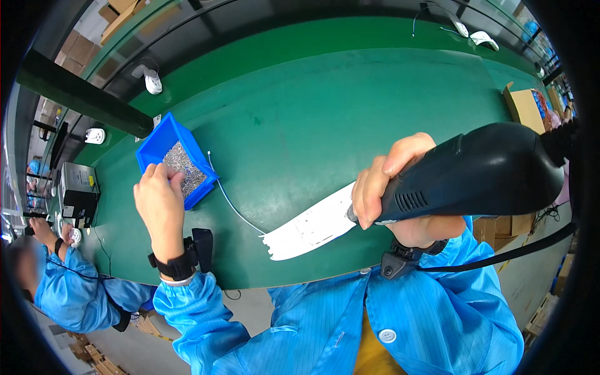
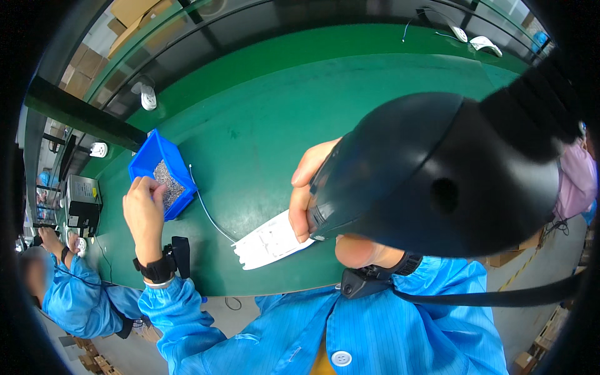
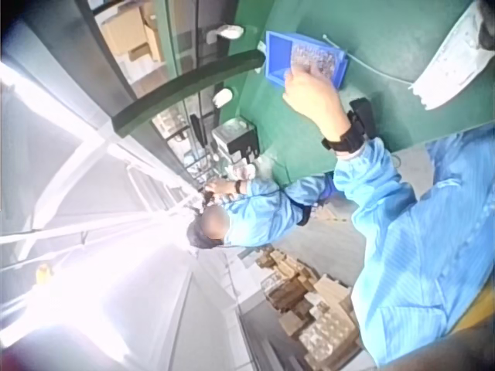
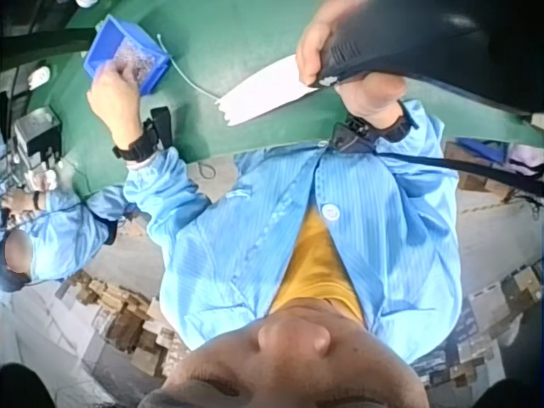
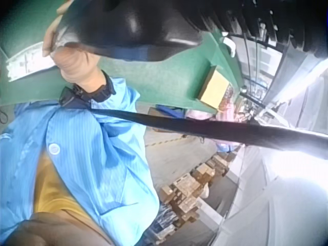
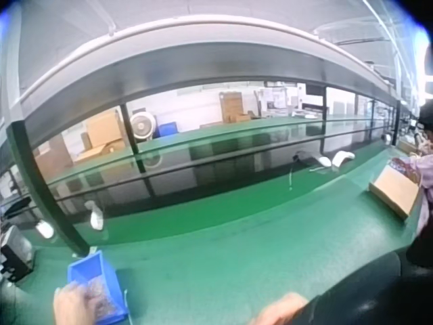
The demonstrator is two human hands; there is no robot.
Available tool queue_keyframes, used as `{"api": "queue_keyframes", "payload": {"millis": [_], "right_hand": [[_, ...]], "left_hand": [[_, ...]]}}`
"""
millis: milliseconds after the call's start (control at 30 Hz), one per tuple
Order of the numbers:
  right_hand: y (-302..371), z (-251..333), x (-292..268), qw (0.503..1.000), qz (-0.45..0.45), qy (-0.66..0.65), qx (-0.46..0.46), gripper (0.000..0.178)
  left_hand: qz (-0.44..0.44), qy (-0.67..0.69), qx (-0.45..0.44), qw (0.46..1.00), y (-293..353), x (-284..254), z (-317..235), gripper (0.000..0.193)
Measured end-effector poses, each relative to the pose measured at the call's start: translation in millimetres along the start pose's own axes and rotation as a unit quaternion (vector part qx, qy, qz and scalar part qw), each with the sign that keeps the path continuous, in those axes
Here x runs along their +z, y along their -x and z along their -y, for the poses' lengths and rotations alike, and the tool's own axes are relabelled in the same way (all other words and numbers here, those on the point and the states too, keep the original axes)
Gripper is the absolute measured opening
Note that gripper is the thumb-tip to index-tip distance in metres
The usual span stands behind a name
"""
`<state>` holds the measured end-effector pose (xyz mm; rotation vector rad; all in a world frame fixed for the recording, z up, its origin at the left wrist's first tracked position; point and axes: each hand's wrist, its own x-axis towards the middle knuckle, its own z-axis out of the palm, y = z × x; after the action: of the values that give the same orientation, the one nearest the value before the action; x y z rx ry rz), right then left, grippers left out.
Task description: Assemble elements using an electric screwdriver at a manufacturing workbench station.
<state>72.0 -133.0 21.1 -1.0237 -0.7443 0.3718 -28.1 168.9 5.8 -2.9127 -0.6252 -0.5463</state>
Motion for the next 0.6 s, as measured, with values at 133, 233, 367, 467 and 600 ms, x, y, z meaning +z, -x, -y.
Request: {"api": "queue_keyframes", "payload": {"millis": [133, 233, 367, 467, 600], "right_hand": [[2, -7, -9, 0.999, 0.015, -0.002, -0.037, 0.077], [0, -12, -20, 0.995, 0.086, -0.008, -0.052, 0.079], [2, -18, -22, 0.989, 0.119, -0.047, -0.078, 0.079], [4, -15, -23, 0.992, 0.103, -0.039, -0.060, 0.078], [3, -14, -21, 0.995, 0.091, -0.032, -0.039, 0.077]], "left_hand": [[-0.031, 0.196, 0.037, 0.979, 11, -34, -47, 0.007], [0.079, 0.404, 0.153, 0.898, 36, -38, -99, 0.009], [0.124, 0.473, 0.159, 0.857, 63, -22, -133, 0.011], [0.110, 0.466, 0.158, 0.864, 66, -17, -140, 0.012], [0.101, 0.464, 0.138, 0.869, 65, -17, -141, 0.014]]}}
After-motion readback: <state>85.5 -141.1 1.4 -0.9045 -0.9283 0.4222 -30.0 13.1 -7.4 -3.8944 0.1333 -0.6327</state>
